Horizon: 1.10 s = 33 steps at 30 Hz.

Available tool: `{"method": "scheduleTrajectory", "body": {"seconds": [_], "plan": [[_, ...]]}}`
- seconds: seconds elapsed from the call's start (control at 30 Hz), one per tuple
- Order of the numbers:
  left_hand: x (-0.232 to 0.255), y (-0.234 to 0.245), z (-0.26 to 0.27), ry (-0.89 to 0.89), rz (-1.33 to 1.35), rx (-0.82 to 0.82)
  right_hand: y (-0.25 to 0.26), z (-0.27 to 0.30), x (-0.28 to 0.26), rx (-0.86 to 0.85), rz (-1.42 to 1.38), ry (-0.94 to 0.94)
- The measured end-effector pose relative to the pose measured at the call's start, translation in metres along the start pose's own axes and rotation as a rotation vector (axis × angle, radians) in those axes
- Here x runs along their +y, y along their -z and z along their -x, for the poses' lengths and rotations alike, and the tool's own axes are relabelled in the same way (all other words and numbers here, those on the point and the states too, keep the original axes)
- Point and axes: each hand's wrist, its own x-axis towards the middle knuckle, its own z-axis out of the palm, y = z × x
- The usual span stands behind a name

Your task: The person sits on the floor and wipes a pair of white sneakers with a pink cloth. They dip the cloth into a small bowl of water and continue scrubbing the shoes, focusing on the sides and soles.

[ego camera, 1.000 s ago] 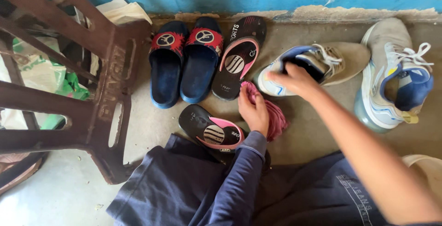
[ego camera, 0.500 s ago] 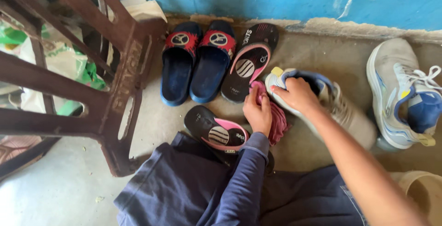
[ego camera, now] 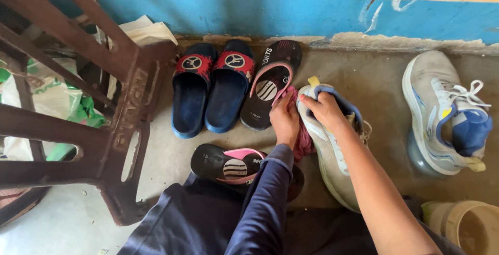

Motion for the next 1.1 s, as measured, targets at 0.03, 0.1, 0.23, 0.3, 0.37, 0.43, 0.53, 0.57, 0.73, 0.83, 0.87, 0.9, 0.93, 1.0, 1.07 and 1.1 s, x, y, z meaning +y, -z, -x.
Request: {"method": "scheduleTrajectory", "body": {"seconds": [0.03, 0.1, 0.23, 0.3, 0.37, 0.43, 0.53, 0.57, 0.73, 0.83, 0.87, 0.9, 0.93, 1.0, 1.07, 1.1], "plan": [[-0.003, -0.002, -0.001, -0.004, -0.022, -0.010, 0.001, 0.000, 0.002, -0.017, 0.007, -0.009], [-0.008, -0.006, -0.001, 0.034, -0.044, -0.060, 0.004, 0.001, 0.002, -0.050, 0.020, -0.024], [-0.034, -0.019, -0.013, -0.043, -0.014, -0.230, 0.019, 0.011, -0.009, -0.162, -0.060, -0.145], [-0.057, -0.036, -0.026, 0.027, 0.313, -0.491, 0.029, 0.025, -0.010, -0.232, -0.103, -0.158], [-0.081, -0.060, -0.035, 0.114, 0.496, -0.712, 0.035, 0.036, -0.010, -0.201, -0.075, -0.084], [-0.106, -0.073, -0.053, 0.196, 0.510, -0.891, 0.031, 0.033, -0.013, -0.186, -0.052, -0.053], [-0.119, -0.090, -0.060, 0.180, 0.611, -0.918, 0.030, 0.024, -0.012, -0.164, -0.013, -0.082], [-0.119, -0.089, -0.057, 0.149, 0.510, -0.863, 0.027, 0.020, -0.010, -0.152, 0.003, -0.081], [-0.074, -0.057, -0.031, 0.143, 0.271, -0.598, 0.015, 0.020, 0.004, -0.017, -0.047, 0.044], [-0.035, -0.026, -0.008, 0.090, 0.162, -0.415, 0.002, 0.026, 0.015, 0.096, 0.011, 0.083], [-0.019, -0.017, 0.003, 0.068, 0.163, -0.342, -0.003, 0.027, 0.017, 0.190, 0.009, 0.179], [-0.001, -0.010, 0.018, 0.045, 0.163, -0.269, -0.006, 0.027, 0.018, 0.283, 0.007, 0.276], [0.016, -0.003, 0.031, 0.024, 0.164, -0.196, -0.008, 0.028, 0.019, 0.276, -0.042, 0.242], [0.043, 0.012, 0.054, 0.032, 0.255, -0.139, -0.009, 0.027, 0.022, 0.263, -0.138, 0.176], [0.065, 0.027, 0.074, 0.036, 0.297, -0.111, -0.008, 0.027, 0.022, 0.271, -0.138, 0.186], [0.074, 0.035, 0.083, 0.036, 0.292, -0.112, -0.007, 0.026, 0.021, 0.275, -0.138, 0.193]]}}
